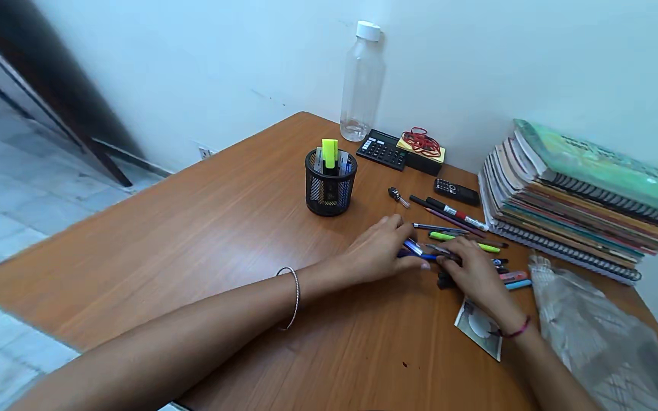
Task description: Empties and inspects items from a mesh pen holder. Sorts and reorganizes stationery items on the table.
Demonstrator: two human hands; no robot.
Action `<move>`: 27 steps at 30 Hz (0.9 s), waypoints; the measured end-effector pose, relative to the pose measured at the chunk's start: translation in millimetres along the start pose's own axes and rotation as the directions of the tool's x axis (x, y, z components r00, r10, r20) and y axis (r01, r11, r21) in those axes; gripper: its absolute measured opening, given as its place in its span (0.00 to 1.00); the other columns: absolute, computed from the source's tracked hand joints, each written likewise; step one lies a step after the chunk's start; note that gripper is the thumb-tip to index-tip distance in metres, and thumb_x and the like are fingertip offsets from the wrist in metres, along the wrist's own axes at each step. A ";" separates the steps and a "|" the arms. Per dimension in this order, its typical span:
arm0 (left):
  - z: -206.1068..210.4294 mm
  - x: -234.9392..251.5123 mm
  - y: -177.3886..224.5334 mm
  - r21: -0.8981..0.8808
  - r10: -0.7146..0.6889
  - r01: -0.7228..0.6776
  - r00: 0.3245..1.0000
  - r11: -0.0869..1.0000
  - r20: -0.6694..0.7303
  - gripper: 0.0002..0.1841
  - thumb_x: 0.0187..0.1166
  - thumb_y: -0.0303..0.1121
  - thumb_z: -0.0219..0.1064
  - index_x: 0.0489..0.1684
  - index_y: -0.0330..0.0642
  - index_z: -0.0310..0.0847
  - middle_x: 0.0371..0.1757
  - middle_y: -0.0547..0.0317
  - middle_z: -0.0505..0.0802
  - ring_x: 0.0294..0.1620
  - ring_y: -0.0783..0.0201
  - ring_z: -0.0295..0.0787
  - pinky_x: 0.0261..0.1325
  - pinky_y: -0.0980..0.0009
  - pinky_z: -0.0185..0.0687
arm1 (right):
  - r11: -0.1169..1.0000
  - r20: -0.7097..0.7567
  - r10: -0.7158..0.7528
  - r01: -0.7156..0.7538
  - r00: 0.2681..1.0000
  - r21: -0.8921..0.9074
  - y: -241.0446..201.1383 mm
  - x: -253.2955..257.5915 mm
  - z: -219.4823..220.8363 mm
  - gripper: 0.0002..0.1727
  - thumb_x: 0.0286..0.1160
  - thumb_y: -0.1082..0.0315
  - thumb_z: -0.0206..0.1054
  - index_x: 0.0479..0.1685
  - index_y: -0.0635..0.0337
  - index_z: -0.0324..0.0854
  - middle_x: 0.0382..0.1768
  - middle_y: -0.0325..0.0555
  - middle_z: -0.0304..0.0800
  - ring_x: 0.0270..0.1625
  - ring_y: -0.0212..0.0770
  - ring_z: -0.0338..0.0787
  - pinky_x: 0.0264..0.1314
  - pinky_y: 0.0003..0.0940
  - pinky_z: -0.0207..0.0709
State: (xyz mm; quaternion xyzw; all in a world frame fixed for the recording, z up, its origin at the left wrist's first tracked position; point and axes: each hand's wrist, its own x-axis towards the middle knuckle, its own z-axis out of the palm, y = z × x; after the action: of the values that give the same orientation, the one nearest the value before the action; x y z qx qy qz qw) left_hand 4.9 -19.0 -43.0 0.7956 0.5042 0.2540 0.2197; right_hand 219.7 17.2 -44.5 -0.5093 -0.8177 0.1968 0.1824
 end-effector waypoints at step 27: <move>-6.2 0.8 5.4 -0.578 -0.167 0.043 0.972 0.815 -0.163 0.21 0.83 0.38 0.68 0.70 0.39 0.78 0.34 0.58 0.83 0.29 0.69 0.73 0.35 0.72 0.71 | 0.773 -0.396 -0.592 0.354 0.702 -0.526 22.2 -12.5 -18.2 0.16 0.71 0.69 0.60 0.51 0.64 0.90 0.45 0.56 0.94 0.44 0.63 0.90 0.39 0.57 0.79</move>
State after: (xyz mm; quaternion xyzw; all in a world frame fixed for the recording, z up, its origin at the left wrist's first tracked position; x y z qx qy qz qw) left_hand 5.0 -19.8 -34.8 0.6335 0.4685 0.4616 0.4076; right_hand 250.9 17.3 -41.4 -0.3361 -0.8586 -0.1868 0.3390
